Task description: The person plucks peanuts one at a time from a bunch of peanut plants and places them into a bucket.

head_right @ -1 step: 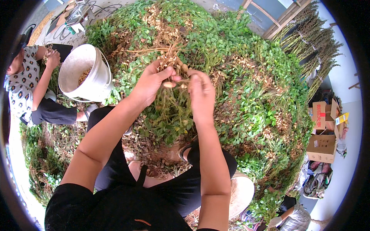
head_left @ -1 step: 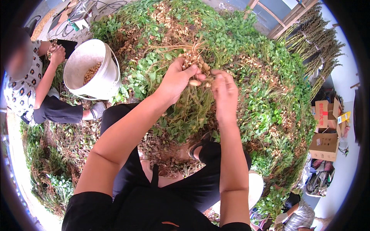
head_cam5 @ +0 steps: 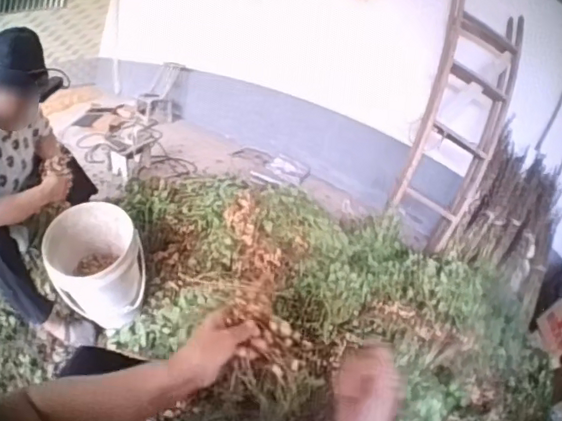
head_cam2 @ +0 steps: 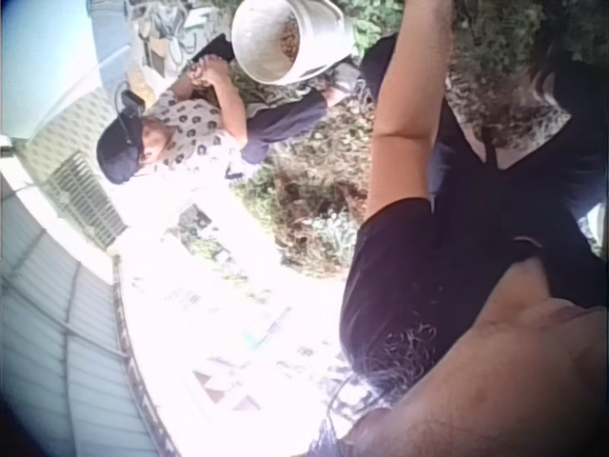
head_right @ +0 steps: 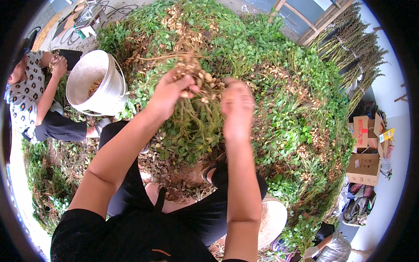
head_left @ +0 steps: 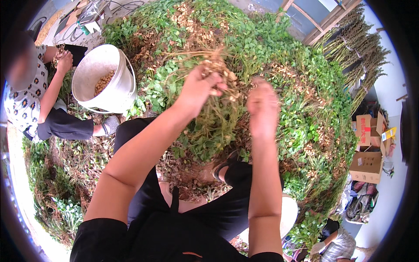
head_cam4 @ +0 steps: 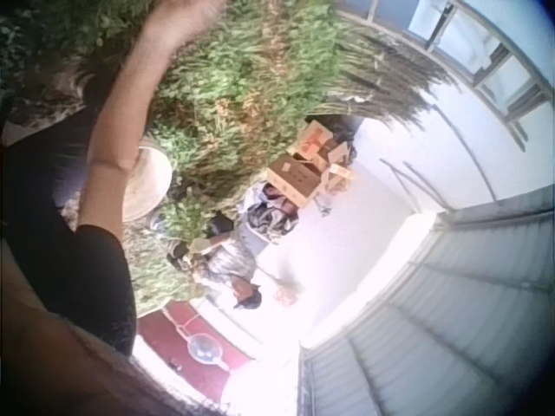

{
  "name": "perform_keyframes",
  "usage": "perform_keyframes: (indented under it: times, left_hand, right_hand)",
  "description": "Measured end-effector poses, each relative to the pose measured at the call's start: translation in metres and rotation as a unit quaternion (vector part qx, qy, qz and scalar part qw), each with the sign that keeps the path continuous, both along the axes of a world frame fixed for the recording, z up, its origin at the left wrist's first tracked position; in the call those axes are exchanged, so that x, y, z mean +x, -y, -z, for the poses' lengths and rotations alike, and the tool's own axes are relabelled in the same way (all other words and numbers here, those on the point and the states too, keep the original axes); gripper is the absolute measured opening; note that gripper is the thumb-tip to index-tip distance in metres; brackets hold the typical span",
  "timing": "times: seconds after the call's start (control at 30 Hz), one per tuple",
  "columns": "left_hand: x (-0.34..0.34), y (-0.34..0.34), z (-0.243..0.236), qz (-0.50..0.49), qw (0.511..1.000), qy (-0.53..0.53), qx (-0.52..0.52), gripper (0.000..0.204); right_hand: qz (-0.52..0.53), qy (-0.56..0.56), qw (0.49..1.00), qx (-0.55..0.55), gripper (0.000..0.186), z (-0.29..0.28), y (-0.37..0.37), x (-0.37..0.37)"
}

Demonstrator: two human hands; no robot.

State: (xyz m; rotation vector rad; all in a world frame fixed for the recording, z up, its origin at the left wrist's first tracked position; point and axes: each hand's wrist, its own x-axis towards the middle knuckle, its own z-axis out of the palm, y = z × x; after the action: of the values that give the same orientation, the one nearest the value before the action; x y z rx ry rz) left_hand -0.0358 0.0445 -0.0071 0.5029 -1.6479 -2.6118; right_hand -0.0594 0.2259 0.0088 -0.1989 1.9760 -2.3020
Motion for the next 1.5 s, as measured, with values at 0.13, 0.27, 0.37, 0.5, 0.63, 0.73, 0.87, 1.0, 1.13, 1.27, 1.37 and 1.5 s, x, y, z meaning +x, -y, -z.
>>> perform_keyframes:
  times: [0.13,0.27,0.37,0.5,0.63,0.73,0.87,1.0,1.13,1.27,1.37,1.5]
  left_hand:
    - [-0.006,0.036,0.003,-0.038,0.999,-0.005,0.025,0.024]
    - [-0.002,0.036,0.014,-0.027,0.997,-0.01,0.078,0.026]
    - [0.004,0.028,0.012,-0.058,0.993,0.013,0.098,0.027]
    - [0.005,0.021,0.001,-0.019,0.992,-0.011,0.125,0.024]
    - [0.005,0.022,-0.001,-0.027,0.989,-0.006,0.143,0.022]
    - [0.002,0.03,0.003,-0.038,0.992,-0.018,0.115,0.021]
    - [-0.003,0.046,0.007,-0.06,0.992,-0.02,0.112,0.017]
    - [-0.01,0.062,0.007,-0.152,0.976,0.013,0.157,0.008]
    - [-0.013,0.06,0.008,-0.109,0.977,-0.005,0.183,0.01]
    - [-0.007,0.043,0.008,-0.039,0.988,-0.01,0.15,0.024]
    - [-0.003,0.025,0.007,0.004,0.987,-0.015,0.161,0.035]
    - [0.0,0.013,0.004,0.061,0.984,-0.026,0.162,0.048]
  right_hand:
    - [-0.006,-0.064,0.939,-0.338,0.028,-0.032,-0.06,-0.023]
    - [-0.104,0.049,0.954,-0.276,0.033,0.002,-0.056,-0.023]
    - [-0.091,0.047,0.993,-0.053,0.03,0.024,-0.024,-0.009]
    - [-0.052,-0.256,0.908,0.329,0.024,0.028,0.014,0.011]
    - [-0.01,-0.352,0.814,0.463,0.023,0.021,0.018,0.015]
    - [-0.067,-0.344,0.838,0.419,0.017,0.019,0.019,0.02]
    - [-0.285,-0.116,0.937,0.167,0.02,0.01,0.02,0.044]
    - [-0.181,-0.127,0.973,0.059,0.024,-0.005,0.004,0.046]
    - [-0.102,-0.104,0.986,0.078,0.019,-0.005,-0.001,0.026]
    - [-0.056,-0.27,0.925,0.262,0.01,0.007,0.016,0.028]
    - [-0.023,-0.322,0.893,0.312,0.017,0.013,0.03,0.033]
    - [0.019,-0.397,0.818,0.415,0.028,0.013,0.035,0.026]
